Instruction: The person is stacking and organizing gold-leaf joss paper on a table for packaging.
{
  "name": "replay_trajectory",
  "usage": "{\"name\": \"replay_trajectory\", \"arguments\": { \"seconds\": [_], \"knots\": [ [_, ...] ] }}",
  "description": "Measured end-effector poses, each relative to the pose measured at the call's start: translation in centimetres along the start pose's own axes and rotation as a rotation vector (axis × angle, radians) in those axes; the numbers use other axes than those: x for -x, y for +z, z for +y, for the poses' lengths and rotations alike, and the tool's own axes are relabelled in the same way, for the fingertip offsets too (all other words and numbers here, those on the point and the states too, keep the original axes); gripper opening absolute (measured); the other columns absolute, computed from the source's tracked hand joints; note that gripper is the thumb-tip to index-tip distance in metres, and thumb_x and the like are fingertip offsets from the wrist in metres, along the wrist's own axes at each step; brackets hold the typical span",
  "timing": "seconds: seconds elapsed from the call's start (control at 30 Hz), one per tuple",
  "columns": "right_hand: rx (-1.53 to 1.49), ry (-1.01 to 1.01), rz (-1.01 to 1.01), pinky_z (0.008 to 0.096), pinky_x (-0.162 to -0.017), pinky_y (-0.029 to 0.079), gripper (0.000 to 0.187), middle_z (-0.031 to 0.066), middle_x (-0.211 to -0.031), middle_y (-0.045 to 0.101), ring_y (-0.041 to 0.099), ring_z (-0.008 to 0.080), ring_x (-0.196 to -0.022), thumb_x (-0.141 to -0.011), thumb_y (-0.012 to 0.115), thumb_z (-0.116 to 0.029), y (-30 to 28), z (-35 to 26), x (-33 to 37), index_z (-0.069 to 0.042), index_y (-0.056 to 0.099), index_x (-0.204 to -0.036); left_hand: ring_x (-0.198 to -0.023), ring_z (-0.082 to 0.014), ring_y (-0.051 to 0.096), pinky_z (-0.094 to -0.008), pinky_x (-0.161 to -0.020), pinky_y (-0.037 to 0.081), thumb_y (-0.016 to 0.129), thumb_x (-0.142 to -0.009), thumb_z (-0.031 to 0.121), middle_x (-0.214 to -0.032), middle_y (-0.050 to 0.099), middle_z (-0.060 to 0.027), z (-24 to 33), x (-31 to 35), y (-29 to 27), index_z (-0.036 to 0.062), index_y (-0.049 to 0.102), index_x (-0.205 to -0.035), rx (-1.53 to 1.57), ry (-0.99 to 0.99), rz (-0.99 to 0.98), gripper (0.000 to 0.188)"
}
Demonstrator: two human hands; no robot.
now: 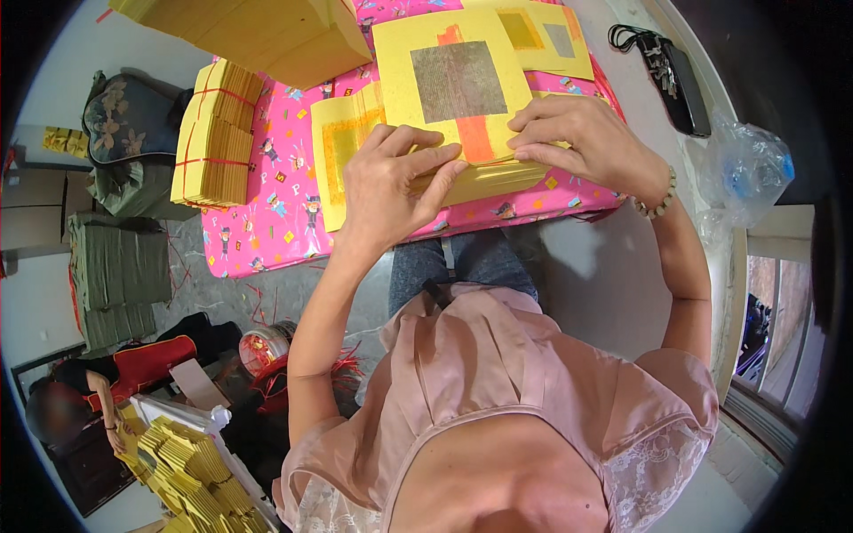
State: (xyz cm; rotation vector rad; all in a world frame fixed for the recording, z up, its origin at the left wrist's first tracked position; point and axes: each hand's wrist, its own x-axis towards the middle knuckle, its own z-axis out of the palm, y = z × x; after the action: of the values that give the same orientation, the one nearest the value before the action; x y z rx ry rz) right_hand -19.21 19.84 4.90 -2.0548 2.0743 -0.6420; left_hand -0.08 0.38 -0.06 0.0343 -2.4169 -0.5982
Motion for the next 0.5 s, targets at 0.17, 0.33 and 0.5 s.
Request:
{"name": "replay_trajectory", "arguments": {
  "seconds": [0.17,0.33,0.5],
  "knots": [
    [0.044,0.028,-0.026,0.0375,-0.08,0.054,0.021,0.0125,-0.102,0.071,0.068,0.0307,-0.092,-0.092,0.067,-0.022,-0.2,0.2,-0.1,-0.003,0.074,-0.097,-0.078,-0.0201,0.064,-0.033,-0.068,0.053,0.08,-0.079,0.022,-0.088,0.072,-0.0028,0.0,-0.2,0.0,0.0127,0.081,-0.09,-0.001,-0.004,0.001,0.014],
    [0.079,-0.031,0.104,0.0439,-0.067,0.049,0.022,0.0136,-0.083,0.065,0.063,0.0359,-0.076,-0.094,0.062,-0.024,0.5,0.1,-0.3,-0.002,0.064,-0.093,-0.079,-0.0219,0.063,-0.0335,-0.069,0.053,0.08,-0.079,0.02,-0.09,0.072,-0.0048,0.2,-0.7,-0.4,0.011,0.079,-0.097,-0.007,0.029,-0.007,0.02],
    [0.079,-0.028,0.133,0.0437,-0.07,0.049,0.022,0.0125,-0.084,0.066,0.065,0.0338,-0.08,-0.095,0.061,-0.026,0.2,0.0,-0.4,-0.003,0.061,-0.096,-0.071,-0.0236,0.06,-0.0361,-0.064,0.05,0.075,-0.083,0.027,-0.079,0.064,-0.0037,-0.1,-1.8,0.0,0.0099,0.07,-0.095,-0.151,0.175,-0.003,0.022]
  ]
}}
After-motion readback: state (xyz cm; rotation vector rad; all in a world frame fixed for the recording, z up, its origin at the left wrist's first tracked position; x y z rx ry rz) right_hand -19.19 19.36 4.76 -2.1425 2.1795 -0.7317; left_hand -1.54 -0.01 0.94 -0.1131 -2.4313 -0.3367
